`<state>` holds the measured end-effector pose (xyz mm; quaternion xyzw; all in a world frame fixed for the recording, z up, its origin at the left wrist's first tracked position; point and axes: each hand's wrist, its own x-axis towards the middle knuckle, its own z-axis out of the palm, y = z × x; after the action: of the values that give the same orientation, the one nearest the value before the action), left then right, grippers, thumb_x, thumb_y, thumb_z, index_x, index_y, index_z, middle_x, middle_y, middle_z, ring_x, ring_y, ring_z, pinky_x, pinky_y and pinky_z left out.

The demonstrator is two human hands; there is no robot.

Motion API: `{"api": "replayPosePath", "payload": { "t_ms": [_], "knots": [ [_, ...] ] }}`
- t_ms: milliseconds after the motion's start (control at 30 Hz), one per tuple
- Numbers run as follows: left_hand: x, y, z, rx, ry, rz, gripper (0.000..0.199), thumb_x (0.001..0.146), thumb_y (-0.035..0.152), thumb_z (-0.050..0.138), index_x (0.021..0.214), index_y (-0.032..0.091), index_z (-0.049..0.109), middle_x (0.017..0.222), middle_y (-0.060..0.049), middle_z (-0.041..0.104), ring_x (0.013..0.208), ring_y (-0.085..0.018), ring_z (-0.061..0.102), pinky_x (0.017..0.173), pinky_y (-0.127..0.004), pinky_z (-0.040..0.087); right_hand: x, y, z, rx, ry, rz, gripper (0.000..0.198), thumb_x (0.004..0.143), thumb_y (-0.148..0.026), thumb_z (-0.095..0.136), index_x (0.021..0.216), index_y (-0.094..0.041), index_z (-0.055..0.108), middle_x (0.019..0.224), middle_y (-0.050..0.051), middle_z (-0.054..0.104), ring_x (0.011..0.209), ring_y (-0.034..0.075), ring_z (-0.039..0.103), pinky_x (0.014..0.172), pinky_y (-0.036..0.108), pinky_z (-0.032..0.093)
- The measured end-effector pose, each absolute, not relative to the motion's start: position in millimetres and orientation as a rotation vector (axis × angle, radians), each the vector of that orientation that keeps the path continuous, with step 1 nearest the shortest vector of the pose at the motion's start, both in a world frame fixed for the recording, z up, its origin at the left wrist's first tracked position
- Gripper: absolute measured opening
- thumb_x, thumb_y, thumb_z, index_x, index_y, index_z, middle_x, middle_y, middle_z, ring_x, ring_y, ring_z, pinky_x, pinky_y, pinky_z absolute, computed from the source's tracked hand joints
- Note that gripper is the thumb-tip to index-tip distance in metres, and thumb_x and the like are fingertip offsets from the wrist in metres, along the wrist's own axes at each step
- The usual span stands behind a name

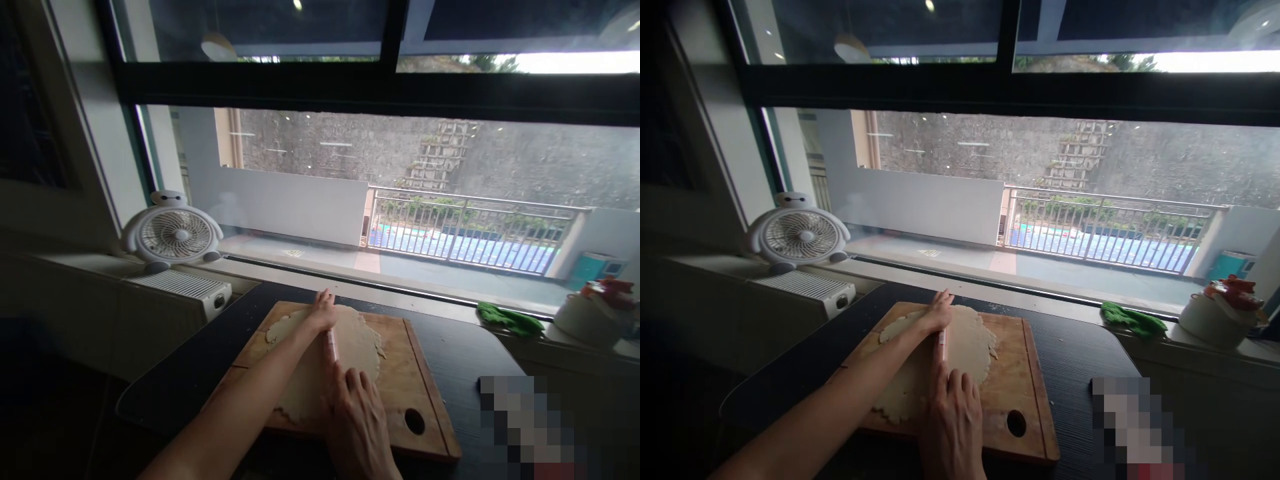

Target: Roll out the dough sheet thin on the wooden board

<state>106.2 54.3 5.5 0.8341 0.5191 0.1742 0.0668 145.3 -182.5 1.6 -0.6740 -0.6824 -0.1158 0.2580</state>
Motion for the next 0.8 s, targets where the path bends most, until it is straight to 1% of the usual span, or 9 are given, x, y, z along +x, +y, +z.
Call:
{"api": "replayPosePath", "payload": {
  "t_ms": [67,133,167,300,400,500,600,667,800],
  "knots": [
    [83,55,4,2.473,1.627,0.535,0.045,0.091,0.027,0.038,0.133,0.011,0.04,0.144,-0.014,0.032,0.132,-0.025,0.029,0.108,-0.043,0.024,138,-182,4,-1.823,-1.892,-0.306,0.055,0.075,-0.009,0.049,0.128,-0.02,0.042,0.086,0.005,0.056,0.08,0.021,0.052,0.074,0.034,0.042],
    [74,54,4,2.45,1.667,0.536,0.046,0.091,0.034,0.042,0.133,0.015,0.038,0.143,-0.014,0.033,0.129,-0.027,0.033,0.105,-0.051,0.028,137,-183,5,-1.825,-1.896,-0.306,0.056,0.075,-0.009,0.049,0.129,-0.02,0.042,0.085,0.005,0.056,0.079,0.021,0.052,0.073,0.034,0.042],
    [76,53,5,2.452,1.666,0.526,0.047,0.09,0.036,0.045,0.132,0.015,0.04,0.142,-0.014,0.034,0.129,-0.029,0.033,0.104,-0.052,0.028,139,-184,5,-1.83,-1.878,-0.313,0.053,0.075,-0.011,0.05,0.127,-0.02,0.044,0.086,0.005,0.057,0.079,0.021,0.053,0.073,0.034,0.042],
    [123,48,8,2.529,1.541,0.473,0.047,0.085,0.027,0.042,0.129,0.013,0.046,0.143,-0.012,0.037,0.136,-0.029,0.022,0.111,-0.043,0.019,154,-189,0,-1.858,-1.791,-0.329,0.036,0.08,-0.023,0.054,0.116,-0.019,0.053,0.087,0.005,0.058,0.083,0.023,0.053,0.074,0.036,0.041],
    [161,44,7,2.596,1.427,0.491,0.048,0.08,0.026,0.043,0.128,0.022,0.048,0.141,-0.006,0.041,0.136,-0.026,0.021,0.112,-0.044,0.016,162,-191,-4,-1.871,-1.799,-0.306,0.03,0.082,-0.028,0.055,0.111,-0.02,0.055,0.086,0.005,0.058,0.082,0.023,0.053,0.072,0.035,0.041],
    [166,46,3,2.594,1.381,0.524,0.05,0.079,0.026,0.043,0.128,0.024,0.047,0.142,-0.005,0.039,0.137,-0.024,0.021,0.113,-0.041,0.016,162,-191,-6,-1.865,-1.825,-0.3,0.036,0.081,-0.028,0.056,0.116,-0.019,0.052,0.089,0.005,0.058,0.083,0.023,0.053,0.072,0.035,0.041],
    [138,53,2,2.509,1.456,0.529,0.054,0.079,0.026,0.041,0.132,0.02,0.043,0.147,-0.005,0.03,0.137,-0.023,0.02,0.111,-0.038,0.021,157,-190,-5,-1.837,-1.858,-0.292,0.047,0.079,-0.024,0.058,0.124,-0.02,0.047,0.091,0.005,0.058,0.084,0.023,0.053,0.073,0.035,0.041],
    [116,56,3,2.45,1.545,0.523,0.057,0.079,0.026,0.039,0.136,0.017,0.037,0.149,-0.007,0.025,0.137,-0.024,0.021,0.11,-0.04,0.025,152,-189,-3,-1.811,-1.887,-0.275,0.048,0.078,-0.02,0.056,0.124,-0.022,0.047,0.088,0.004,0.058,0.083,0.023,0.054,0.072,0.035,0.041],
    [110,48,6,2.363,1.663,0.541,0.06,0.08,0.028,0.037,0.138,0.015,0.033,0.149,-0.008,0.026,0.137,-0.026,0.021,0.11,-0.041,0.025,148,-187,2,-1.802,-1.886,-0.287,0.049,0.077,-0.014,0.052,0.125,-0.024,0.046,0.082,0.004,0.057,0.078,0.022,0.054,0.07,0.034,0.04]
  ]
}}
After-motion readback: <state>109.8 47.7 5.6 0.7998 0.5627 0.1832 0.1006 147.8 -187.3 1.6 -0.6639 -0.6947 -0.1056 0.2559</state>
